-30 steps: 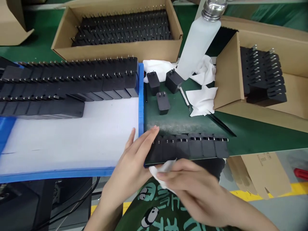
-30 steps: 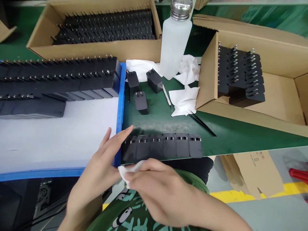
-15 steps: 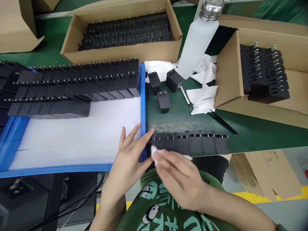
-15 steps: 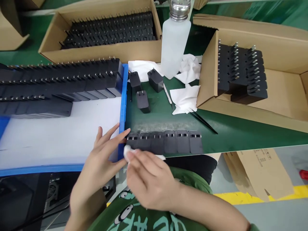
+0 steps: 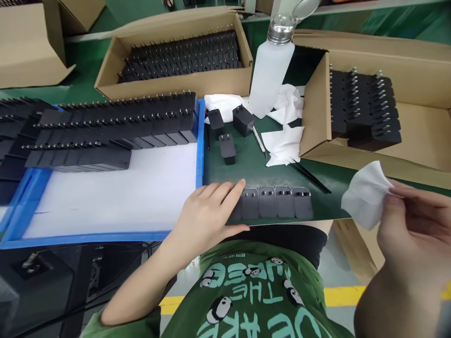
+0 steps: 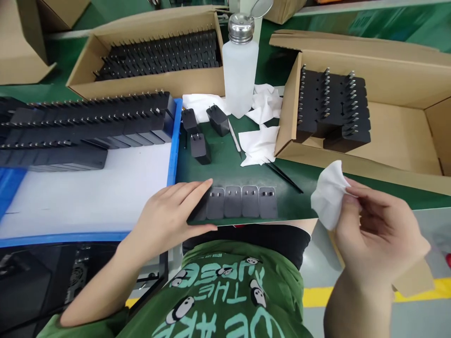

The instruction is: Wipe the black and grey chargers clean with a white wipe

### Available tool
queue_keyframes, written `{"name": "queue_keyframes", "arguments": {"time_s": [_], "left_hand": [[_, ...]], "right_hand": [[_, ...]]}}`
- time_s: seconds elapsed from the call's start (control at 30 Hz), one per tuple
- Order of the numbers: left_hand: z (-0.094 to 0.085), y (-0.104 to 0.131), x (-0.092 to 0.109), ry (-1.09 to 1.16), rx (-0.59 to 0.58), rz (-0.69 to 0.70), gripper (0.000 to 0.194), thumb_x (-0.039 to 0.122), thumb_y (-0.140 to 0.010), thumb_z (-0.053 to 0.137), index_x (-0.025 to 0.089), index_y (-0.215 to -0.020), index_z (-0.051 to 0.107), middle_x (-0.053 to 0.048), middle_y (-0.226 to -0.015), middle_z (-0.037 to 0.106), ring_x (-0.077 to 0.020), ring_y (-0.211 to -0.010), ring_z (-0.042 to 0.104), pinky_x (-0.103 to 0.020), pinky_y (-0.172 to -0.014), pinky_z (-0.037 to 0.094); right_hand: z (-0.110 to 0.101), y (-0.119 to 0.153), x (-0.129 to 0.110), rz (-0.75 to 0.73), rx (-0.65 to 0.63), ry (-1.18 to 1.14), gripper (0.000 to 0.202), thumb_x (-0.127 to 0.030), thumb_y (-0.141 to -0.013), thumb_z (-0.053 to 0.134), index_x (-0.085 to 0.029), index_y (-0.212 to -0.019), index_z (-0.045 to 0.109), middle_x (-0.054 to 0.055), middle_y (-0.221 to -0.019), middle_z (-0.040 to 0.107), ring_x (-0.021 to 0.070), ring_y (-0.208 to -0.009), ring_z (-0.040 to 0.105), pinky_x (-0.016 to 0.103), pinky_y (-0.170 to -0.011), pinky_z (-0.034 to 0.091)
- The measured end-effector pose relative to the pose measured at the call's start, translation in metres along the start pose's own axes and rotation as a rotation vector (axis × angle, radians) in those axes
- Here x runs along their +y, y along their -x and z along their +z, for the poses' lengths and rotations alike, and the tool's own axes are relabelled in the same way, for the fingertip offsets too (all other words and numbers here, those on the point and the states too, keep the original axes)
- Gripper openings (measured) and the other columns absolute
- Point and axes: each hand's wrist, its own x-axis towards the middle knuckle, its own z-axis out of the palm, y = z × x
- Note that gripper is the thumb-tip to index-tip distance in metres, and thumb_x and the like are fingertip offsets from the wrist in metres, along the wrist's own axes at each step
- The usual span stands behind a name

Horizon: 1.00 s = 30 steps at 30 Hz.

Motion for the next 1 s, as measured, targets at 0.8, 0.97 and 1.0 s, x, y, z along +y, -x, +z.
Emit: {"name": "queue_keyframes", "arguments": {"time_s": [0.8,0.97,1.0], "left_hand": [[-0.003,-0.016,0.029,2.333,0.435,-0.82,0.064,0.08,-0.069,0.065,0.019,-0.089,0.066,-0.003,-0.069,0.057,-0.0153,-0.056,0.052,-0.027,-0.048,0.043],[-0.002,-0.021,0.037,2.401,0.429,-0.858,0.059,0.076,-0.08,0.056,0.019,-0.09,0.066,-0.002,-0.068,0.053,-0.0141,-0.056,0.048,-0.026,-0.049,0.042],[-0.002,-0.021,0.038,2.41,0.426,-0.869,0.058,0.075,-0.081,0.055,0.018,-0.091,0.066,-0.002,-0.068,0.053,-0.014,-0.056,0.048,-0.026,-0.05,0.043]], "right_hand": [[0.028,-0.019,-0.014,-0.409,-0.147,-0.256,0.039,-0.026,-0.081,0.069,-0.026,-0.12,0.072,0.011,-0.118,0.074,0.036,-0.112,0.069,0.056,-0.103,0.051],[0.012,-0.008,-0.064,-0.432,-0.268,-0.361,0.049,-0.018,-0.085,0.066,-0.03,-0.133,0.064,0.008,-0.129,0.069,0.0356,-0.121,0.063,0.058,-0.105,0.047],[0.009,-0.005,-0.075,-0.505,-0.32,-0.377,0.052,-0.018,-0.087,0.063,-0.029,-0.138,0.06,0.008,-0.136,0.065,0.0357,-0.127,0.059,0.057,-0.107,0.046]]}}
